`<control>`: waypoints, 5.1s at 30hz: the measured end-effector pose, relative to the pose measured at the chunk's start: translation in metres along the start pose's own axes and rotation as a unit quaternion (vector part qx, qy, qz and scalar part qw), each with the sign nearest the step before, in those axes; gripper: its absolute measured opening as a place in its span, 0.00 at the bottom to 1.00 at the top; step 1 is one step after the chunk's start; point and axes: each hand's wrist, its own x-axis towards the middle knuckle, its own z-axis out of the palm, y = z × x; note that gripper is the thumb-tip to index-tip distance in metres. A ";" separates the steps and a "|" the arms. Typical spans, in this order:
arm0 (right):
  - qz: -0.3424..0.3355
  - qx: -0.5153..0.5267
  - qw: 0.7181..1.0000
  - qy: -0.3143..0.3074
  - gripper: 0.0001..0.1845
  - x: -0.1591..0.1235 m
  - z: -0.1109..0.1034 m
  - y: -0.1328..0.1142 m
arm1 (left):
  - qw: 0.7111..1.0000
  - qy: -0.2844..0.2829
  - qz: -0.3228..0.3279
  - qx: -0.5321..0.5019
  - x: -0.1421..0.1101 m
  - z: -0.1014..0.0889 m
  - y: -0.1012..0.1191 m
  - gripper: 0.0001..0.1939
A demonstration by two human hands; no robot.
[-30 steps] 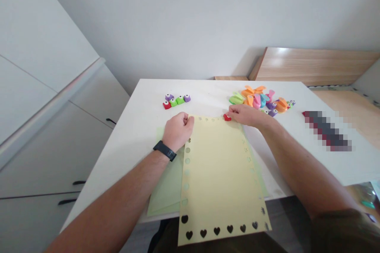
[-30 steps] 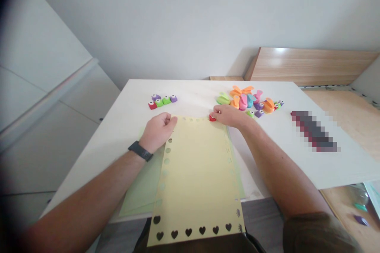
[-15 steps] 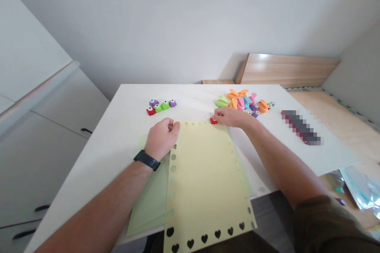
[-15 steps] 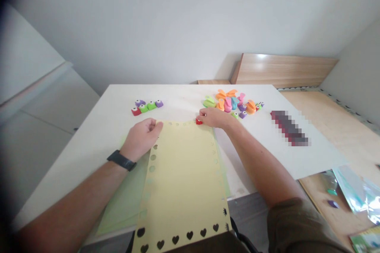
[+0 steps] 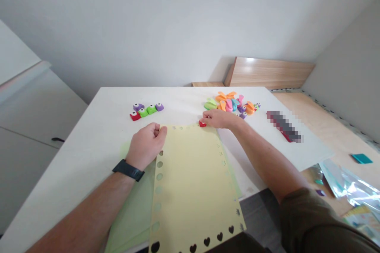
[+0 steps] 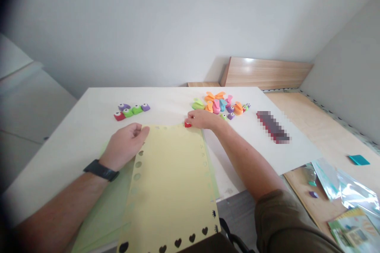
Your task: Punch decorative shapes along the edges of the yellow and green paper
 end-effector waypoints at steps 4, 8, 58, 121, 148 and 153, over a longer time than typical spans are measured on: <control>-0.008 -0.006 1.000 -0.021 0.17 0.002 -0.002 0.003 | 1.000 0.002 0.000 0.003 0.001 0.000 0.000 0.16; -0.025 -0.005 0.999 -0.023 0.20 0.003 -0.003 0.004 | 1.000 -0.002 -0.001 0.001 0.001 -0.001 0.001 0.16; 0.033 -0.061 0.992 -0.101 0.30 0.000 -0.012 -0.006 | 1.000 0.014 0.013 -0.013 -0.005 0.002 -0.001 0.14; 0.075 -0.047 0.982 -0.169 0.29 0.012 -0.018 -0.005 | 1.000 0.013 0.014 -0.006 -0.006 0.002 0.001 0.15; 0.038 0.054 0.988 0.142 0.17 -0.020 0.020 0.000 | 0.999 0.017 0.025 -0.021 -0.005 0.001 0.000 0.14; -0.029 0.113 0.983 0.143 0.16 -0.020 0.032 0.003 | 0.999 0.014 0.027 -0.020 -0.006 0.001 0.000 0.14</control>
